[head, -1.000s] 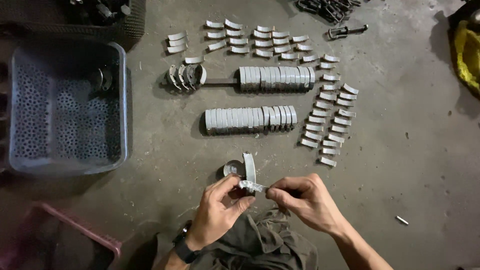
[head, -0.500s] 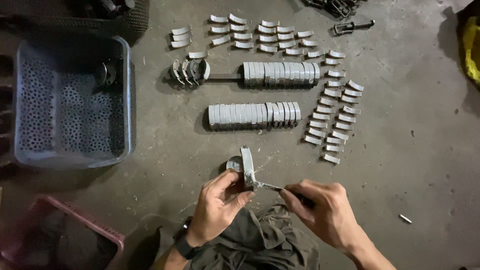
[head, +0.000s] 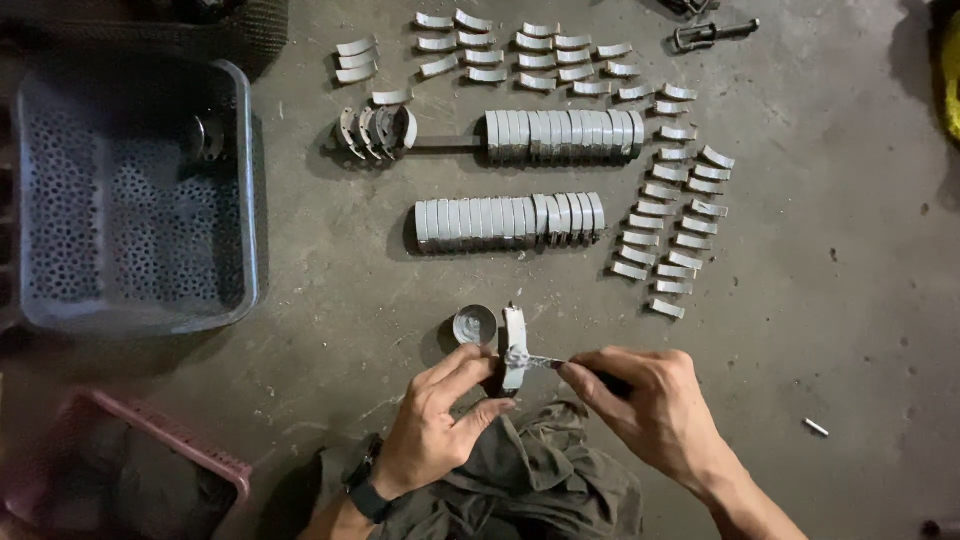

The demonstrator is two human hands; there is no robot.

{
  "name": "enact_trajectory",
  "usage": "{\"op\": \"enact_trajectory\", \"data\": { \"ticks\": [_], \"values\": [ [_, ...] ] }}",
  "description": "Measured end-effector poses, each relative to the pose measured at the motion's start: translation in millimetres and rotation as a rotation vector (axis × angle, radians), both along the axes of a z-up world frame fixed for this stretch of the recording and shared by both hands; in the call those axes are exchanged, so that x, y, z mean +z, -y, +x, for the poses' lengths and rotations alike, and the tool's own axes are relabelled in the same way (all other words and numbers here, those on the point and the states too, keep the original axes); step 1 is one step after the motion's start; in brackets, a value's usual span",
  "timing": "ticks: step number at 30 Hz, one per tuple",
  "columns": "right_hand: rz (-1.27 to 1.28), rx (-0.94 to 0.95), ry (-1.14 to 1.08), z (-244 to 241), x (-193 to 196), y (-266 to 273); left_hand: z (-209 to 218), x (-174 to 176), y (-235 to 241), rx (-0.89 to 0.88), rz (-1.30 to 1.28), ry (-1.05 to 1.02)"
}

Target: Applying lubricant or assembly paste to engine bearing shells and organizing them.

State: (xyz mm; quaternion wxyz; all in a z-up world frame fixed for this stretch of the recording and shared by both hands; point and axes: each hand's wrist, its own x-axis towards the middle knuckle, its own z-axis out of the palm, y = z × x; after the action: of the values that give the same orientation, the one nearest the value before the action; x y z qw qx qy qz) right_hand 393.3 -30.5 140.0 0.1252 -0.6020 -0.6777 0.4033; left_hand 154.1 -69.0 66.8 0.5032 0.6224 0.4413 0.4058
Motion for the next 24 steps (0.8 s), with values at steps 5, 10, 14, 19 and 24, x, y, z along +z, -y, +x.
{"op": "enact_trajectory", "data": {
  "ticks": [5, 10, 14, 19, 24],
  "values": [
    [-0.082, -0.026, 0.004, 4, -7, -9, -1, -3, -1, -0.057, 0.024, -0.011],
    [-0.282, -0.095, 0.082, 13, -20, -16, -4, -8, 1, -0.106, 0.005, -0.017],
    [-0.409, -0.163, -0.012, 22, -30, -22, -3, -17, 3, -0.149, -0.029, -0.072],
    [-0.508, -0.216, -0.136, 45, -64, -16, 2, -34, 1, -0.143, -0.017, -0.035],
    [-0.041, -0.582, -0.764, 54, -99, -4, -1, -93, -43, 0.11, -0.088, -0.037]
  ]
}}
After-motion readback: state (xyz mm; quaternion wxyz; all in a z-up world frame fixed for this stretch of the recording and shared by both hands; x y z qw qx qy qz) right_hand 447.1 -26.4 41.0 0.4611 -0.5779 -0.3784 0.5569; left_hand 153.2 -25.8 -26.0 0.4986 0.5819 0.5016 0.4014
